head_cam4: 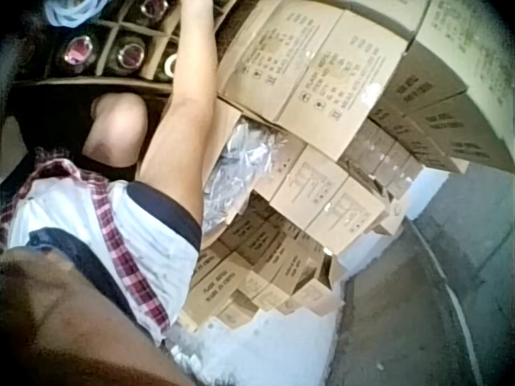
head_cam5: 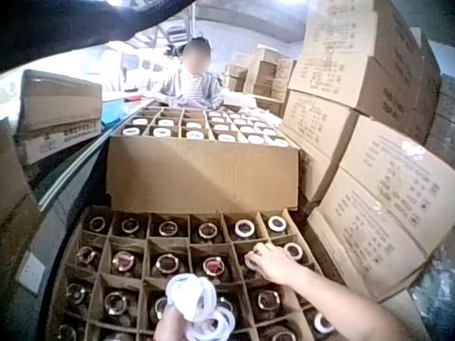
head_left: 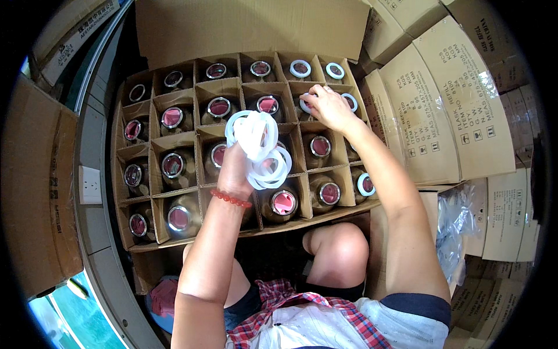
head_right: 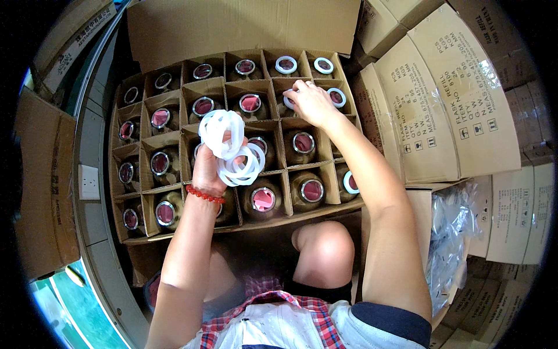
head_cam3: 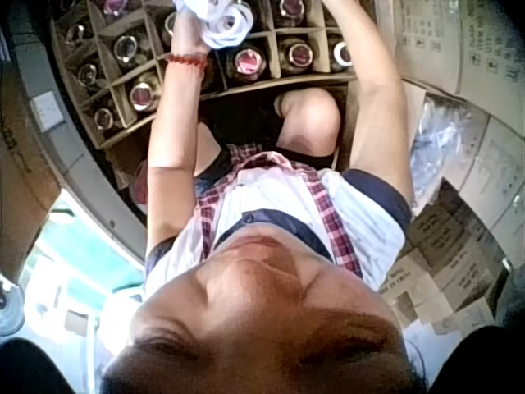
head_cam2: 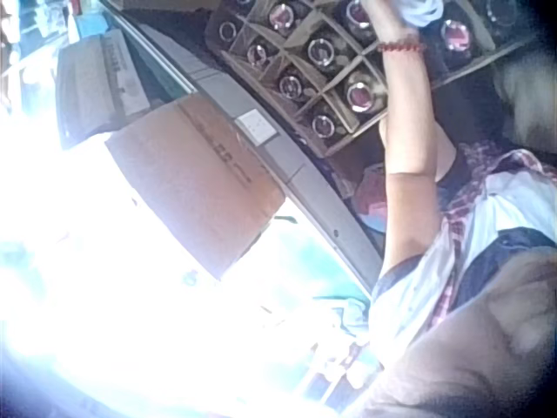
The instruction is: The person places white plastic rings onto the tops of small jars arranged in a cardboard box. They then pick up a beige container, open it, and place one of the jars inside before closing the lid.
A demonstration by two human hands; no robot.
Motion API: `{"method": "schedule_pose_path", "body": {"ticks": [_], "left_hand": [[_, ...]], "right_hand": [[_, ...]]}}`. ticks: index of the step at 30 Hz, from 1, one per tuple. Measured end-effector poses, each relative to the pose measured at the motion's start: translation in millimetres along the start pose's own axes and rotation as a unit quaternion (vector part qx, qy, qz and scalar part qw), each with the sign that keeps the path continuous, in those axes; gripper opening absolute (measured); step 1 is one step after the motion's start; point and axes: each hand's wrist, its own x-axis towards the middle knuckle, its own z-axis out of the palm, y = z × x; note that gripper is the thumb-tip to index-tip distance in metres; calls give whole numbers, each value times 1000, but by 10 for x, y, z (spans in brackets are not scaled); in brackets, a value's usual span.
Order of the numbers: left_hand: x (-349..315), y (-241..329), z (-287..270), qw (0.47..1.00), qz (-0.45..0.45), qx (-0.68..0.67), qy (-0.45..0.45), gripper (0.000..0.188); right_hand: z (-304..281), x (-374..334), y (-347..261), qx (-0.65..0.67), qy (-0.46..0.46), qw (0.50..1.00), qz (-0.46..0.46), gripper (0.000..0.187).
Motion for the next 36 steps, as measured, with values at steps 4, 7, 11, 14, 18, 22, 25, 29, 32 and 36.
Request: {"method": "schedule_pose_path", "body": {"ticks": [4,7,11,14,18,22,25,29,32,36], "left_hand": [[-9,2,2,995,-13,-33,-98,49],[-37,-8,-14,987,-2,52,-153,46],[-39,-82,-221,978,-64,29,-195,36],[-132,-38,-75,976,-84,53,-194,39],[-146,5,-89,983,-42,76,-161,35],[-252,75,25,995,-29,69,-70,34],[-353,124,26,996,-12,60,-62,42],[-366,128,-39,994,-2,78,-82,43],[-371,136,-33,994,-5,91,-58,41],[-352,158,-4,992,-4,74,-103,41]], "right_hand": [[-233,28,-214,319,-53,942,96,36],[-619,-79,-715,636,-116,752,126,45],[-652,-222,-941,686,-106,712,104,27],[-630,-402,-788,700,-77,695,146,20],[-592,-591,-700,646,27,738,191,15],[-72,-811,-329,311,116,932,143,13],[39,-1017,-322,148,88,979,109,12],[93,-1109,-415,66,115,989,71,12],[79,-1108,-517,9,126,991,37,13],[68,-1041,-544,30,123,991,42,16]]}}
